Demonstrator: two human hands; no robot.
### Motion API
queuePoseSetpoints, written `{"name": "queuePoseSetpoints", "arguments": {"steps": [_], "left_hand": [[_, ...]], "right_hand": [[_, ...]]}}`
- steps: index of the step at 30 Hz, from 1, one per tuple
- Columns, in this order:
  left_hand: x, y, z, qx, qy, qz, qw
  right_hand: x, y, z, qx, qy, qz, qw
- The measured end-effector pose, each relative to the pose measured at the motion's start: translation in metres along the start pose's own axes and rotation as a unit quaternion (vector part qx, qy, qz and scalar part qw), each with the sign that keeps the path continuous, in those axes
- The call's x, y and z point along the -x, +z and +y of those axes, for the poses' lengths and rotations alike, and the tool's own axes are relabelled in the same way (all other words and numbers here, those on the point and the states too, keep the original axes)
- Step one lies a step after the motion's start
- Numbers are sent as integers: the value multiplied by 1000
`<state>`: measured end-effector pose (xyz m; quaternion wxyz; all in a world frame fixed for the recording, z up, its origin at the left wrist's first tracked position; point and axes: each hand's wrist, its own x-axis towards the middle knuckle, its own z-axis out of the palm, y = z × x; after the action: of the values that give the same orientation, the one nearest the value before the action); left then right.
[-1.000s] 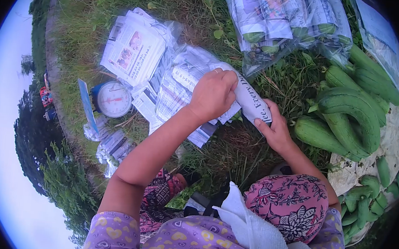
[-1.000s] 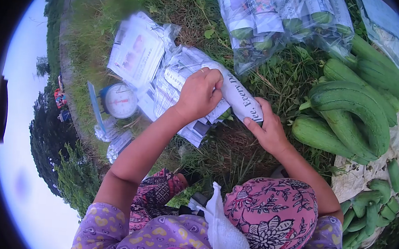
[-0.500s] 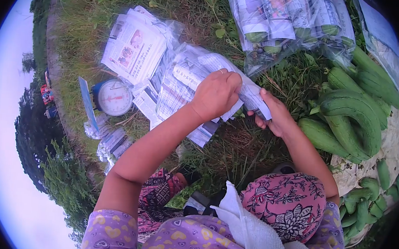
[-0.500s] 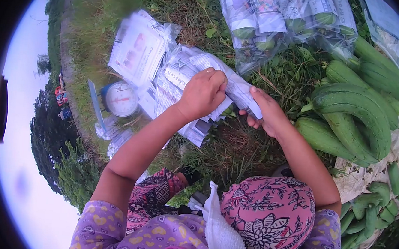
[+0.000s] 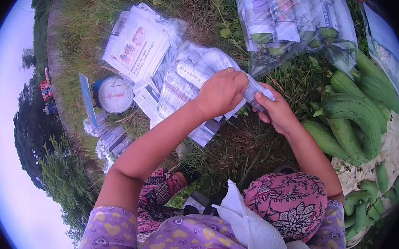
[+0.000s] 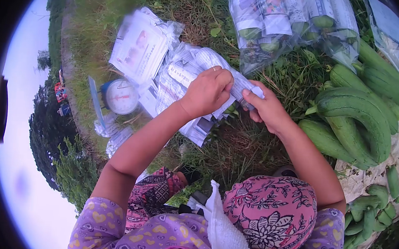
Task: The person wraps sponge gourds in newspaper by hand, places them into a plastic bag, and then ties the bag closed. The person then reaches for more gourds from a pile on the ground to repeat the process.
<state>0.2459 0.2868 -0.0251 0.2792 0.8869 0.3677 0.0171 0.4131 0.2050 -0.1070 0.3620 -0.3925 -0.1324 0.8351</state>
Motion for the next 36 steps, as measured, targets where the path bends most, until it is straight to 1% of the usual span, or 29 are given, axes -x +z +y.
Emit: {"name": "queuePoseSetpoints", "arguments": {"steps": [3,4,5,7,8,9,10,11,12,13,15,16,19,22,25,27,28,29,32,34,36], "left_hand": [[-3,1,-4,-3,1,2,1000],[-4,1,-5,-8,-8,3,1000],[-1,0,-5,-13,-19,3,1000],[-5,-18,-10,-11,-84,32,996],[-7,-28,-18,-8,-114,44,992],[-7,-38,-36,-21,-191,90,977],[-4,-46,-66,16,-246,143,959],[-4,-62,-80,51,-305,145,940],[12,-57,-132,101,-348,131,923],[17,-52,-146,140,-411,101,895],[20,-51,-154,216,-528,40,820],[20,-49,-152,244,-523,48,815],[13,-48,-153,316,-537,39,781],[3,-53,-146,406,-566,-64,715],[-1,-53,-148,412,-559,-81,715],[1,-51,-149,423,-555,-66,713],[2,-51,-150,428,-554,-57,712],[4,-49,-154,421,-552,-50,718],[8,-45,-164,397,-543,-32,739],[9,-46,-161,372,-536,-29,757],[9,-47,-153,366,-519,-30,772]], "right_hand": [[-20,-13,3,-145,86,-59,984],[-21,-13,2,-134,68,-74,986],[-19,-12,1,-79,68,-59,993],[-12,-9,-9,31,67,-26,997],[-8,-7,-10,169,-14,25,985],[-3,-4,-10,302,-94,77,946],[1,-1,-10,428,-173,125,878],[3,2,-10,462,-202,123,855],[6,7,-9,494,-230,122,830],[6,7,-10,525,-259,121,802],[-1,2,-10,547,-249,110,791],[-4,-1,-10,558,-241,104,787],[-8,-6,-13,531,-254,75,805],[-13,-11,-15,487,-249,54,835],[-24,-15,-5,428,-310,63,847],[-25,-14,-9,323,-154,30,934],[-27,-10,-11,263,-73,10,962],[-30,-6,-10,200,-53,0,978],[-39,4,-8,10,14,-39,999],[-47,9,-1,-113,67,-76,988],[-52,5,-2,-126,98,-73,985]]}}
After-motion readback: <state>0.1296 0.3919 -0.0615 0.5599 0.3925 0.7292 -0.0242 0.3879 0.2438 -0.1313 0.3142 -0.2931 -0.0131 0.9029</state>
